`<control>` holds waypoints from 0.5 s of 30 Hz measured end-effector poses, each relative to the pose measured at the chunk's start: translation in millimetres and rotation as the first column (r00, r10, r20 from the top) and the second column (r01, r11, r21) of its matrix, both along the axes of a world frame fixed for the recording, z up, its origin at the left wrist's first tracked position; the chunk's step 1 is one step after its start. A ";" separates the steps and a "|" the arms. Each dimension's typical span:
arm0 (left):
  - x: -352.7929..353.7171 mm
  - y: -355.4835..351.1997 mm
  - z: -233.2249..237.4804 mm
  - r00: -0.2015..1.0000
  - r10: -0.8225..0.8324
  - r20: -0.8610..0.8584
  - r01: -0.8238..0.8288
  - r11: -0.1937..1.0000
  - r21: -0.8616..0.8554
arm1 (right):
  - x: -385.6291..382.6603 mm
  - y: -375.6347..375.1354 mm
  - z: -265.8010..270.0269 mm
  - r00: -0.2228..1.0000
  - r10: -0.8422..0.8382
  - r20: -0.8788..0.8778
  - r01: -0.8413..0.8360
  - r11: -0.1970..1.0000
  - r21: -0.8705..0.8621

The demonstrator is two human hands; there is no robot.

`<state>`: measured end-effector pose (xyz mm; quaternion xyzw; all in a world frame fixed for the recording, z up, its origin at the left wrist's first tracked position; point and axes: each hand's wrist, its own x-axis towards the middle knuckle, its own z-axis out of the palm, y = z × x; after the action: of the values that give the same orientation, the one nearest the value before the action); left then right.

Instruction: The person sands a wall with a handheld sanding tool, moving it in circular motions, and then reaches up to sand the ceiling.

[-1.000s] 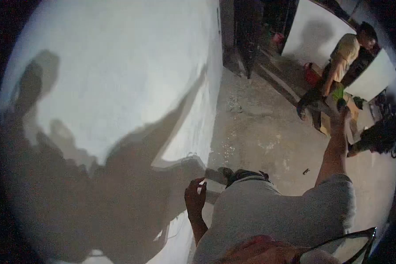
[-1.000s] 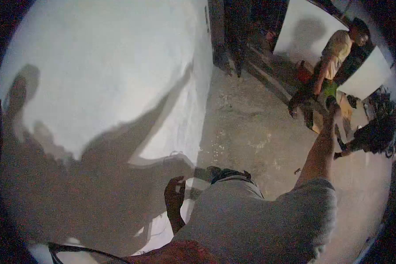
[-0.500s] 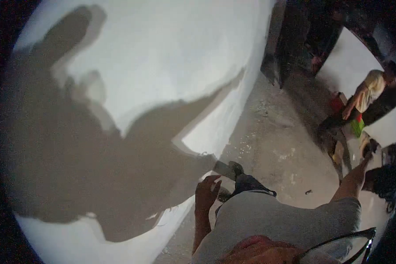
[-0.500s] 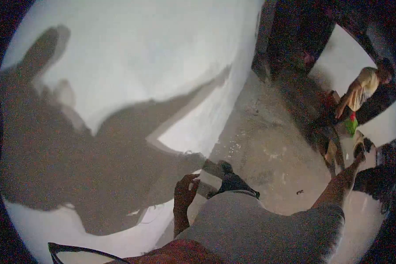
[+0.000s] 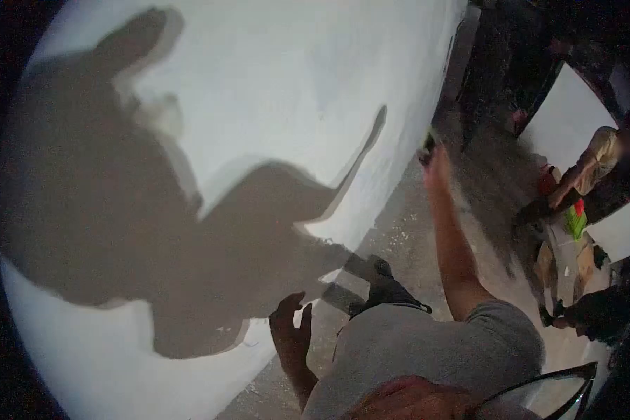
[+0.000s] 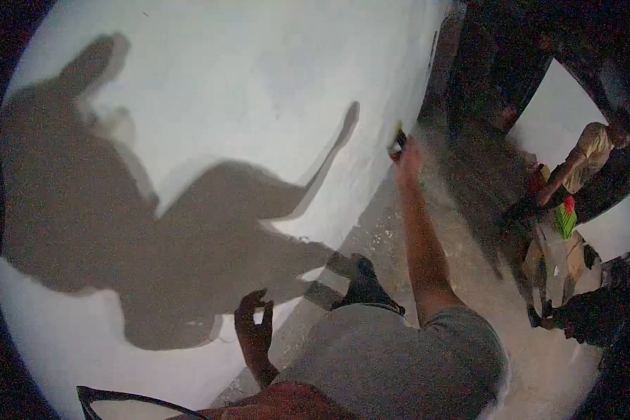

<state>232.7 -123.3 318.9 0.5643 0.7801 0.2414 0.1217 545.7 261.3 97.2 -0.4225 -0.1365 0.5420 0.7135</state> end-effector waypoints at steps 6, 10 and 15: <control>26.6 -33.9 41.4 0.986 0.166 -0.021 -0.151 0.935 0.321 | -59.6 25.1 167.0 0.907 -0.156 0.392 -0.018 0.914 0.406; 19.8 -45.7 30.5 0.960 0.274 0.058 -0.276 0.889 0.367 | -96.6 12.8 205.4 0.863 -0.201 0.463 -0.037 0.889 0.456; 20.7 -49.0 29.5 0.974 0.224 -0.046 -0.197 0.925 0.324 | -109.6 7.6 203.5 0.837 -0.238 0.493 -0.045 0.868 0.495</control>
<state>253.4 -172.4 348.4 0.4988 0.7914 0.3521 -0.0296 436.1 268.9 300.7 -0.3704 -0.4409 0.3109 0.7561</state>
